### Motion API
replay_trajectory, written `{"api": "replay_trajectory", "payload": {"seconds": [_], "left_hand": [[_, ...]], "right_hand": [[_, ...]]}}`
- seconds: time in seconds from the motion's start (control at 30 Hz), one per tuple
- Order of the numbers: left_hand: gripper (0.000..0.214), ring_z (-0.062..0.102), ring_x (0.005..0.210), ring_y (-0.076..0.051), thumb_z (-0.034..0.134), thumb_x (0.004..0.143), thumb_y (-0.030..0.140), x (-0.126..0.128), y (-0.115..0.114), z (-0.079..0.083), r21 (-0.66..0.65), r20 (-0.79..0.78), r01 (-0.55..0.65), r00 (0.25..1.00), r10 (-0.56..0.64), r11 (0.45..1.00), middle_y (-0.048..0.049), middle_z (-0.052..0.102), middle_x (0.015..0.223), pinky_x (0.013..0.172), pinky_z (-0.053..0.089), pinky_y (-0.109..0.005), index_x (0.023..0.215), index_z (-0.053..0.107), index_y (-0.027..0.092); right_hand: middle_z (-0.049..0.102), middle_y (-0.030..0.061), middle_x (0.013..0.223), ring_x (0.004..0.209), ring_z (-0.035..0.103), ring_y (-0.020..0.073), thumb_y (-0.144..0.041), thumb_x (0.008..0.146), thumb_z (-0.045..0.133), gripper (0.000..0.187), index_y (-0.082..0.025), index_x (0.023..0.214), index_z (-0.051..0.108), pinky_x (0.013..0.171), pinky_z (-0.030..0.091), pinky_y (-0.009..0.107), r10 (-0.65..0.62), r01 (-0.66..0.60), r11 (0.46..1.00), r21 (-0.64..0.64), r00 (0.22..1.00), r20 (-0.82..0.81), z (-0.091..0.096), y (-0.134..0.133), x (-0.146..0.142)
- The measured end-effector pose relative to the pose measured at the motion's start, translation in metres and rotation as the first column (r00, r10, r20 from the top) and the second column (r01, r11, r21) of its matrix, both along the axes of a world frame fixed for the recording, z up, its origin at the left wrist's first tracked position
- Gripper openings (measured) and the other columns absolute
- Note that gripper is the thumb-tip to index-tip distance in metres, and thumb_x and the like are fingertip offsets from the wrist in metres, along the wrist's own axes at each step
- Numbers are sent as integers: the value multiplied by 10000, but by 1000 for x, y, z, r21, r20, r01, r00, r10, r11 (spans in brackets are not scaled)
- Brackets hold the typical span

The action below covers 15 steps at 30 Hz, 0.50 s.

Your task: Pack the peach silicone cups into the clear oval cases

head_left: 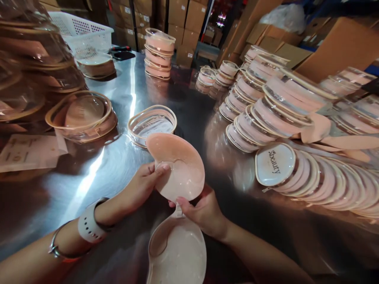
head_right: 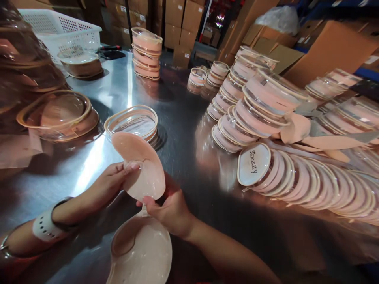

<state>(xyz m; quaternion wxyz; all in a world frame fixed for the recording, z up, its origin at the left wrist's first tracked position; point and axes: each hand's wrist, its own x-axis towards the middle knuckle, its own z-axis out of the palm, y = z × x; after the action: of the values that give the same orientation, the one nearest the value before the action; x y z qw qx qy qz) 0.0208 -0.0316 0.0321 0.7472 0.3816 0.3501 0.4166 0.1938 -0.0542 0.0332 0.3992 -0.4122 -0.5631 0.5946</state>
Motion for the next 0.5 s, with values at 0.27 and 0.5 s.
{"api": "replay_trajectory", "payload": {"seconds": [0.27,0.5], "left_hand": [[410,665,468,-187,683,834,560,1,2,-1,-37,-38,-34,999,33,999,-23,695,573,476,535,-261,789,638,154],[433,655,541,-159,704,793,595,1,1,4,-63,-73,-43,997,38,997,-17,704,692,566,558,-278,802,613,173]], "right_hand": [[731,11,703,683,721,204,-250,787,652,152,-205,933,643,680,593,300,1,-1,1000,2,999,42,-1,1,1],[775,73,788,756,737,224,-280,792,647,124,-176,841,695,764,591,319,-76,73,997,29,991,112,-5,1,3]]}}
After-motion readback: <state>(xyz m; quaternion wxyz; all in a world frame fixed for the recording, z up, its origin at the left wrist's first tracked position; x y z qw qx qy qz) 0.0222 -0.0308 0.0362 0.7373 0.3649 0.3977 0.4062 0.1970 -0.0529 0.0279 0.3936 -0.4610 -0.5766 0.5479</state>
